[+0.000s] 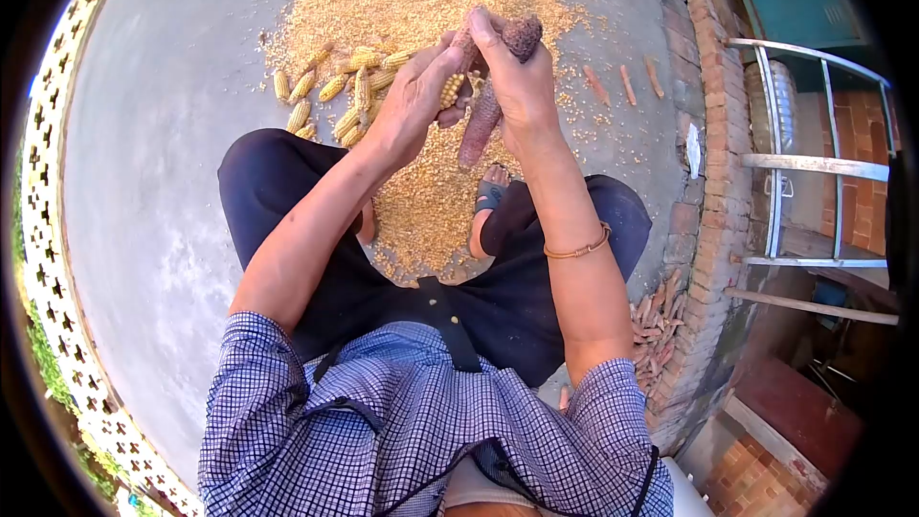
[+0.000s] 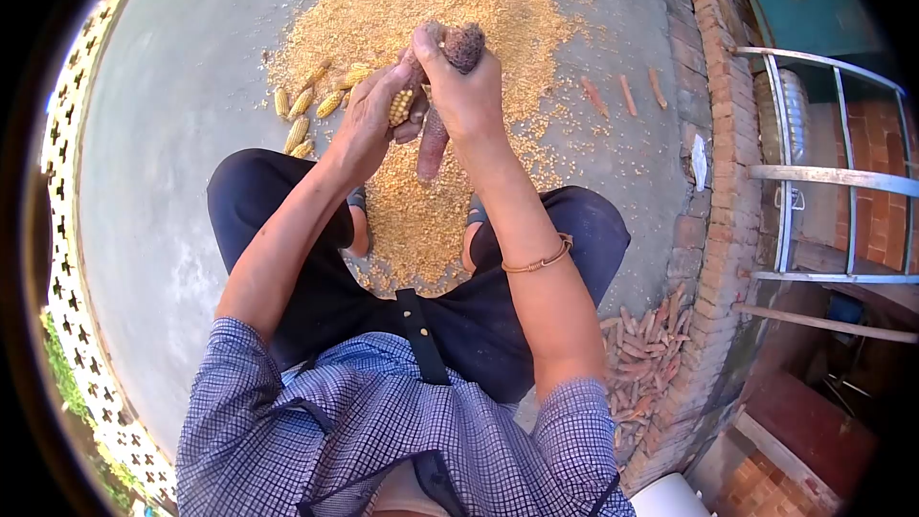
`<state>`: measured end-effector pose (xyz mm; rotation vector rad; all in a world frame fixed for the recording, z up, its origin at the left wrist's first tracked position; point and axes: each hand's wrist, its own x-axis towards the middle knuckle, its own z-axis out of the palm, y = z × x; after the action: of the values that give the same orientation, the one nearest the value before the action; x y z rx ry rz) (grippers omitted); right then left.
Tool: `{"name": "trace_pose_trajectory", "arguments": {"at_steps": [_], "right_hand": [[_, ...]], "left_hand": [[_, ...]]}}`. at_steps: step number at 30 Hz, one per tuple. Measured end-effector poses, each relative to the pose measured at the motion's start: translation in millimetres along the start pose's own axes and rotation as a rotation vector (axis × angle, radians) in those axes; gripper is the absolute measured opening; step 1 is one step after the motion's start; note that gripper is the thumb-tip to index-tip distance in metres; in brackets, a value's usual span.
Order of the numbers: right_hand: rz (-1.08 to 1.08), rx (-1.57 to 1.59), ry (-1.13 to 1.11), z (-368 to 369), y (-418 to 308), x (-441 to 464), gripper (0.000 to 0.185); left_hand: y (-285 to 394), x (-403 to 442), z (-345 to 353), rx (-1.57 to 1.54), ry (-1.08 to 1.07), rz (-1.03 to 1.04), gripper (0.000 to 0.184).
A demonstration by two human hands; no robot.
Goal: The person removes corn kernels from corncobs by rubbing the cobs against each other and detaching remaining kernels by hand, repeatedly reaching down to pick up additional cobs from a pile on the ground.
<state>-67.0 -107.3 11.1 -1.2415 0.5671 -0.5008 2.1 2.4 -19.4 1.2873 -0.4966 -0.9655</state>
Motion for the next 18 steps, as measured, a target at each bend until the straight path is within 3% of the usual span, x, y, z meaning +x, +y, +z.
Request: {"name": "trace_pose_trajectory", "arguments": {"at_steps": [1, 2, 4, 7, 9, 16, 18], "right_hand": [[0.039, 0.063, -0.085, 0, -3, -2, 0.039], [0.077, 0.056, -0.129, -1, -1, -2, 0.042], [-0.042, -0.021, -0.105, 1, 12, 4, 0.041], [-0.141, -0.085, -0.003, 10, 18, 3, 0.038], [-0.21, -0.216, 0.069, 15, 17, -1, 0.039], [-0.299, -0.552, 0.371, 14, 25, 5, 0.03], [-0.21, -0.529, 0.294, 11, 18, 8, 0.03]], "left_hand": [[4, -1, -4, -0.063, -0.032, 0.03, 0.038], [5, -1, 2, -0.166, 0.115, -0.023, 0.03], [-10, 2, 1, -0.145, 0.135, 0.151, 0.026], [-16, 4, 3, -0.146, 0.04, 0.222, 0.033], [-11, 0, 10, -0.384, -0.001, 0.013, 0.042], [-4, -14, 26, -0.409, 0.084, -0.025, 0.041], [-1, -11, 19, -0.382, -0.022, 0.007, 0.047]]}}
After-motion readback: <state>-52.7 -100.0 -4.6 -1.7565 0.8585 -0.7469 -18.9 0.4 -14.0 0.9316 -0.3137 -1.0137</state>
